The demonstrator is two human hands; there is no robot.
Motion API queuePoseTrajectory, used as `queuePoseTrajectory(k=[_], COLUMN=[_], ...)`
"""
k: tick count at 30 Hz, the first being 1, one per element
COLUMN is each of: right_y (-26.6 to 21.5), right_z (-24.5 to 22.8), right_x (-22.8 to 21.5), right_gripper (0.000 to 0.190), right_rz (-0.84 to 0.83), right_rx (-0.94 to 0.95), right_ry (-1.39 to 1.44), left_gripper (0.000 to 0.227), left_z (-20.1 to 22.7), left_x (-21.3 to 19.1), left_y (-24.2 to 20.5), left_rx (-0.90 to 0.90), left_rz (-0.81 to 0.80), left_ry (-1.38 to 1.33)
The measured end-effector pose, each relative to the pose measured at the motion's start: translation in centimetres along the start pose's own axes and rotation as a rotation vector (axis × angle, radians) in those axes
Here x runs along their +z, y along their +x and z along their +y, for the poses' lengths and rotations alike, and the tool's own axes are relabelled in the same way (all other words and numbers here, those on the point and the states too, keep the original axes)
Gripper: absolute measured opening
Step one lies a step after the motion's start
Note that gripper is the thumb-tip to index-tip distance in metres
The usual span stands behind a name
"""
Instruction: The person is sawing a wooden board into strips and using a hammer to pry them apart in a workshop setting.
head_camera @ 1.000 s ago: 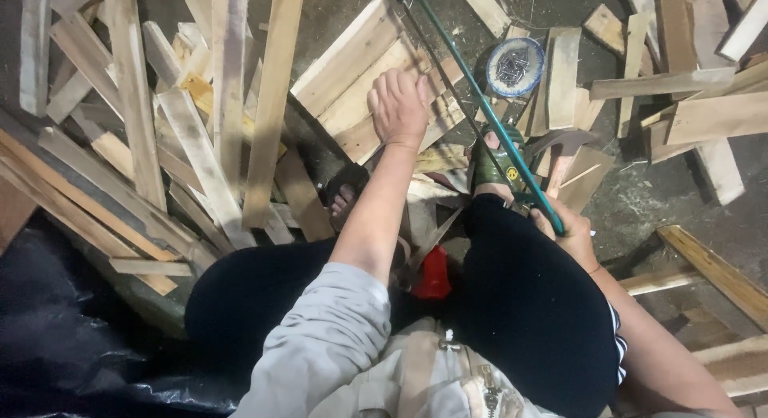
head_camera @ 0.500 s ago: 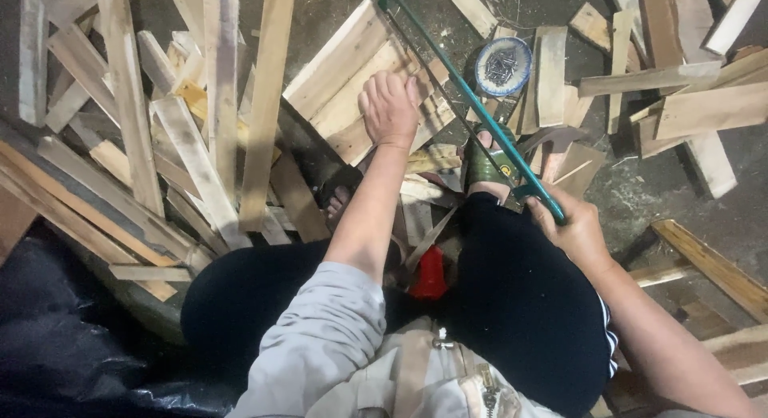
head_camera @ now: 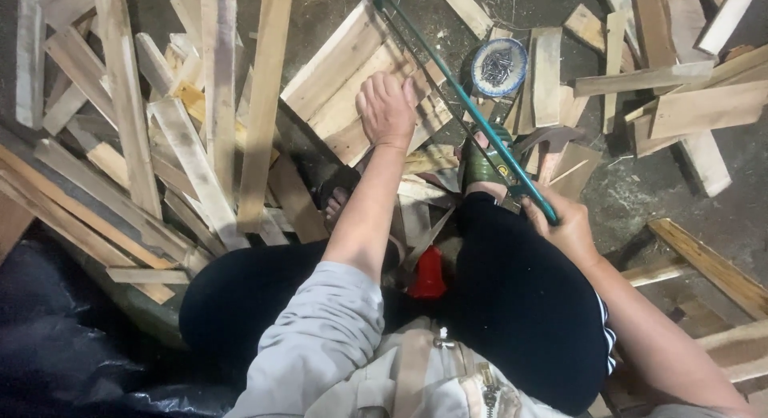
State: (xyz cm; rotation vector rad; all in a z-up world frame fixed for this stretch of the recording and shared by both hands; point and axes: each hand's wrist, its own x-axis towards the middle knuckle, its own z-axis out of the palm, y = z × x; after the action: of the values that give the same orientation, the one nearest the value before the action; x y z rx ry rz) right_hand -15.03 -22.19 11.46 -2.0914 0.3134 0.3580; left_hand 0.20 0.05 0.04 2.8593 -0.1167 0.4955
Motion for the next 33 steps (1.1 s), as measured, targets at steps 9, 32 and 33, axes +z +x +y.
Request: queuePoseTrajectory(k=[9,32,33], right_y=[0.4,-0.7,-0.8], right_z=[-0.2,-1.9,-1.7], right_x=[-0.8,-2.5,-2.4], right_gripper=[0.016,0.034,0.034], right_rz=[0.015,-0.049,-0.049], right_rx=[0.002,-0.133,-0.135], right_ry=[-0.014,-0.098,-0.100], left_gripper=[0.023,0.018,0.018], left_z=[0.2,1.1,1.2], left_x=[-1.7,-3.8,-3.6], left_y=[0.8,1.4,1.2], left_rx=[-0.020,0.190,0.188], left_rz=[0.011,0.028,0.030], left_ry=[-0.002,0.237,0.237])
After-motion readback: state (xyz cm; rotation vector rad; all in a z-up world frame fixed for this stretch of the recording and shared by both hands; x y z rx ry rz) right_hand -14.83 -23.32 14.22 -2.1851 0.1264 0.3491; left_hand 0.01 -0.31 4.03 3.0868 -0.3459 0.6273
